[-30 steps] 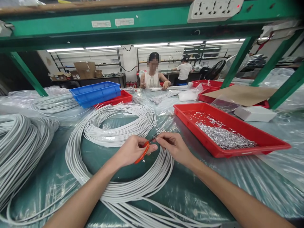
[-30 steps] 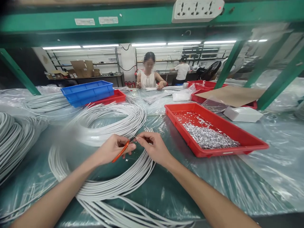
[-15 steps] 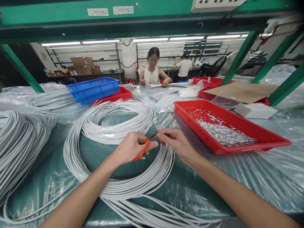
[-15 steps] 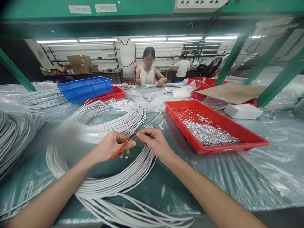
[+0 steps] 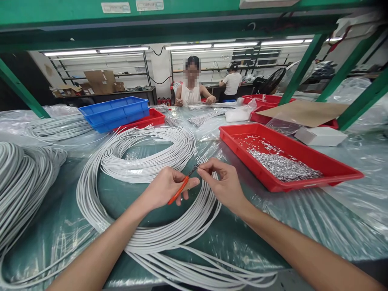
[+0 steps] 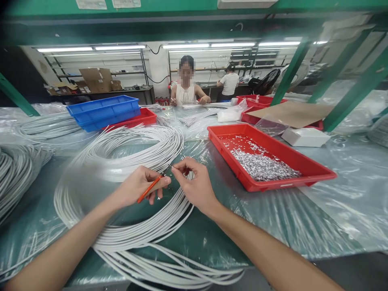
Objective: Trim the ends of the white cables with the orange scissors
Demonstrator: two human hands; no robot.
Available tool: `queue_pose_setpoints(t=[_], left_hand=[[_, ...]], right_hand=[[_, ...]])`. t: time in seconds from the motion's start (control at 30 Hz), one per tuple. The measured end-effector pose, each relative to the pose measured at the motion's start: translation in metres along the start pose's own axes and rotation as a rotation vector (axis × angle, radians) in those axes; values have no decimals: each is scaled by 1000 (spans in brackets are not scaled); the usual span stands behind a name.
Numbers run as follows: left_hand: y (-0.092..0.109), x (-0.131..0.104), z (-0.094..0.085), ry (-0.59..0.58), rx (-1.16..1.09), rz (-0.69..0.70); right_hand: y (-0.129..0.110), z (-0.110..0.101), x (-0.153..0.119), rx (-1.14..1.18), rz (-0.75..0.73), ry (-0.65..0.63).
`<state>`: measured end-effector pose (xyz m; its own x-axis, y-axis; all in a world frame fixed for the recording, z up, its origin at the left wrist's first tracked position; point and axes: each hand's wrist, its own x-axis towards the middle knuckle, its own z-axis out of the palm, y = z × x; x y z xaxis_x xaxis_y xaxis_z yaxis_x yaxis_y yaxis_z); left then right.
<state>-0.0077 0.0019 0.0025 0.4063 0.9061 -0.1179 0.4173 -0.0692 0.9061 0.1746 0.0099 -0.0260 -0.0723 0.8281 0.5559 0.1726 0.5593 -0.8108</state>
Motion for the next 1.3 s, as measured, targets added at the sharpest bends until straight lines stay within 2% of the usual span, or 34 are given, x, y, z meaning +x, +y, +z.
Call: queue_pose_setpoints(t=[0.2, 0.33, 0.43, 0.63, 0.8, 1.07, 1.3], left_hand=[[-2, 1, 3, 33, 12, 21], [-2, 3, 2, 146, 18, 78], [1, 4, 1, 227, -81, 112], [8, 2, 5, 197, -319, 139], [9, 0, 10, 215, -380, 120], [7, 1, 13, 176, -454, 145], [6, 0, 14, 152, -497, 163]], right_hand=[[-1, 0, 1, 29, 16, 26], [1, 0, 5, 123, 91, 31], [1, 1, 4, 160, 106, -7], [-8, 4, -4, 34, 1, -39], [-12, 3, -6, -103, -117, -14], [-16, 5, -11, -353, -374, 14], [-16, 7, -13, -412, -419, 56]])
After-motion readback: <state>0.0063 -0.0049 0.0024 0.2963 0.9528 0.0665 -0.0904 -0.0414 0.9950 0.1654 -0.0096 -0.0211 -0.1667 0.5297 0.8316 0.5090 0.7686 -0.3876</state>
